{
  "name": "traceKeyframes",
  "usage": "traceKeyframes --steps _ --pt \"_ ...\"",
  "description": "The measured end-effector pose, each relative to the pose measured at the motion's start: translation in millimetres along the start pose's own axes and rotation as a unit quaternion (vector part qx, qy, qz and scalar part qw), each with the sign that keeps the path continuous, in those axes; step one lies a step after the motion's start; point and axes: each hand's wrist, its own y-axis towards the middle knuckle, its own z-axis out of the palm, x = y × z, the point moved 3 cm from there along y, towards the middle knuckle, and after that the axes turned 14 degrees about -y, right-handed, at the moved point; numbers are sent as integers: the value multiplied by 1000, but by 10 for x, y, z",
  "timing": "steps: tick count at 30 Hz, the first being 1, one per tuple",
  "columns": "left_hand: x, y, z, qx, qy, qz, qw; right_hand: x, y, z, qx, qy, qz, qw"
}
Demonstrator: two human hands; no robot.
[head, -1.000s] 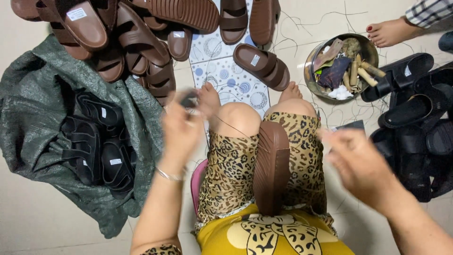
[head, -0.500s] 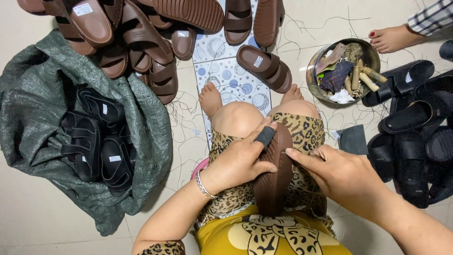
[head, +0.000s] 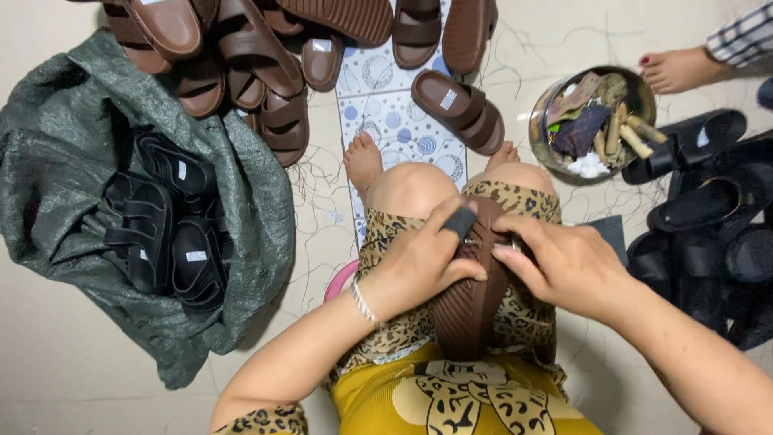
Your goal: The person sits on the floor and sews a brown sandal using a needle and thread. They hold the sandal on their lap and repeatedly push the needle through the sole while pulling the thread to secure the stitching.
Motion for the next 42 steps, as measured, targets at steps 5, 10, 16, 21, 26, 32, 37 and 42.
traceKeyframes --steps 5,10,16,21,26,32,37,42 --pt "-186 -142 -315 102 -560 4 822 -115 -256 142 -128 8 -43 991" --pt "-226 66 -186 74 -385 -138 909 13 -213 -12 -210 4 -81 974" --pt "-325 42 -53 79 -159 -163 971 -472 -522 -175 23 -55 33 998" --pt "-95 -85 -184 -57 -256 -110 959 -896 -886 22 188 118 193 956" --pt "-124 -123 -183 -193 -314 -17 929 -217 -519 276 -13 570 37 821" --pt "72 -247 -409 -255 -394 -82 879 -509 -821 200 -20 352 115 929" --pt "71 -202 -256 -238 -386 -32 891 -52 -427 195 -75 359 129 922" --pt "89 -281 -343 -240 -382 -65 890 139 -415 42 -32 472 -31 880"
